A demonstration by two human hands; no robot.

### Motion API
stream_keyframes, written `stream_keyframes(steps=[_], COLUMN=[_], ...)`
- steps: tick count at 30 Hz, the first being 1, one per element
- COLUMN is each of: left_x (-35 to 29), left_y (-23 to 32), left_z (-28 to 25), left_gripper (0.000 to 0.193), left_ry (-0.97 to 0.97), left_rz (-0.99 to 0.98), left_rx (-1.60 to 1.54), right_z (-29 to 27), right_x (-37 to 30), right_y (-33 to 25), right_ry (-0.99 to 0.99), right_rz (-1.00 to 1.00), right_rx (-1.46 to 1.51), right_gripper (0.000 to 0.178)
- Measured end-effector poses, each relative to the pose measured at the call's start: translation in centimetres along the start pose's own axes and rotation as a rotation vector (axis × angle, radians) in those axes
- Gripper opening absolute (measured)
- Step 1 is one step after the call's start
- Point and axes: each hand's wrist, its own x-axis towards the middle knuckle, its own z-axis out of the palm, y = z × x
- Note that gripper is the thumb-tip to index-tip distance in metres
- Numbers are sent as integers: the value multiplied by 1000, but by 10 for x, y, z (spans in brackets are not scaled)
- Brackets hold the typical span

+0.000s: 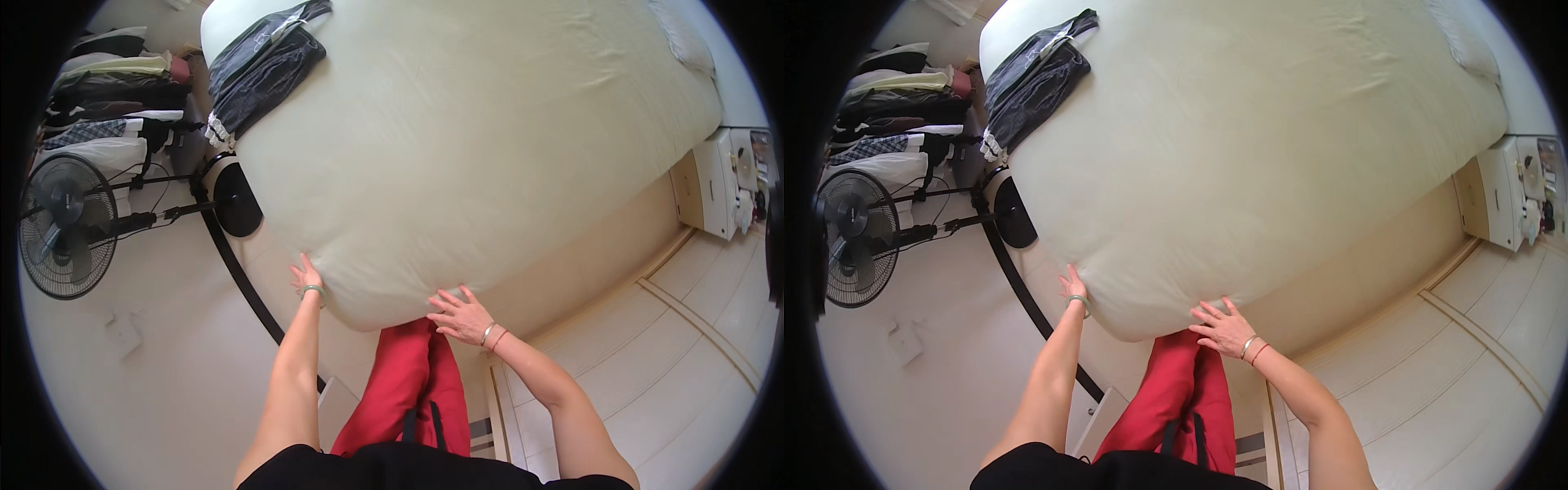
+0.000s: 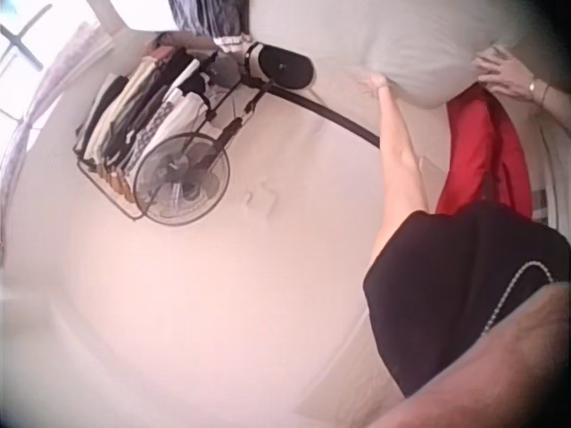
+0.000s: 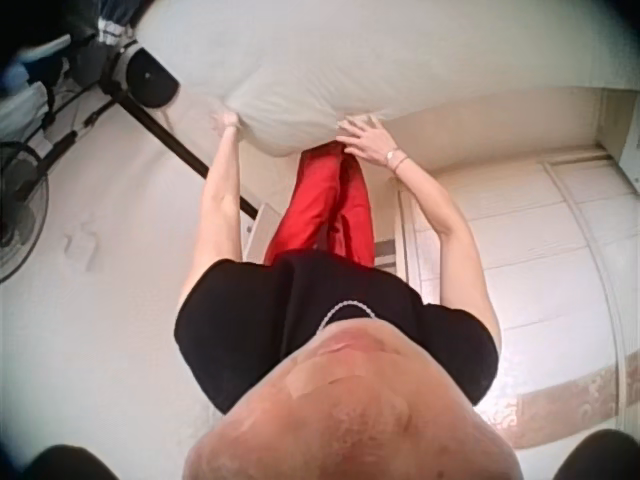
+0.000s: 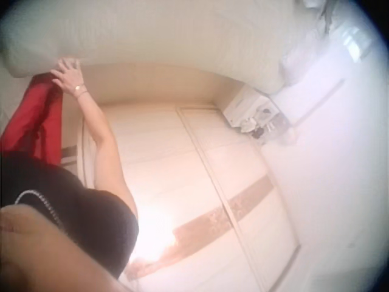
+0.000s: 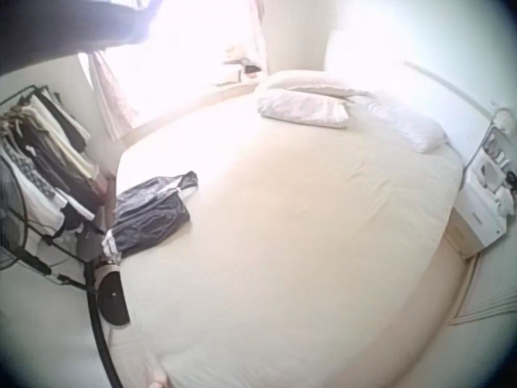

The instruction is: The person folds a floral patterned sheet and a pair of dark grey shorts on a bed. They smooth the fabric with their hands and arrange the folded items on the mattress.

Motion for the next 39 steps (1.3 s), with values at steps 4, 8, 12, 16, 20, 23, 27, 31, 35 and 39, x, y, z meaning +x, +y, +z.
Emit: stream_keyframes(steps=[4, 8, 12, 16, 20, 23, 27, 31, 35, 39], left_x=[-20, -41, -66, -33, -81, -137, -223, -251, -210, -145], left_y=[89, 273, 425, 449, 378, 264, 101, 104, 263, 444], left_z=[18, 60, 82, 111, 110, 91, 83, 80, 81, 142], left_gripper=[68, 52, 49, 58, 77, 89, 73, 63, 66, 62], left_ry=[272, 238, 143, 73, -256, -581, -1050, -1147, -544, -12], left_rz=[422, 1110, 1447, 1533, 1760, 1851, 2022, 2024, 1795, 1514], left_rx=[62, -138, -146, 187, 295, 247, 381, 210, 33, -39], right_z=[-75, -169, -235, -241, -202, -136, -93, -88, -226, -308], right_x=[41, 138, 227, 270, 200, 102, -15, -58, 78, 187], right_y=[57, 169, 256, 292, 269, 206, 130, 137, 216, 377], right_ry=[204, 451, 498, 475, 314, 156, -380, -440, 189, 518], right_rz=[-25, 117, 185, 130, 20, -25, -157, -330, -151, -24], right_rx=[-40, -171, -365, -467, -342, -127, 69, 356, 162, -329], right_gripper=[48, 53, 56, 56, 68, 66, 42, 31, 43, 60])
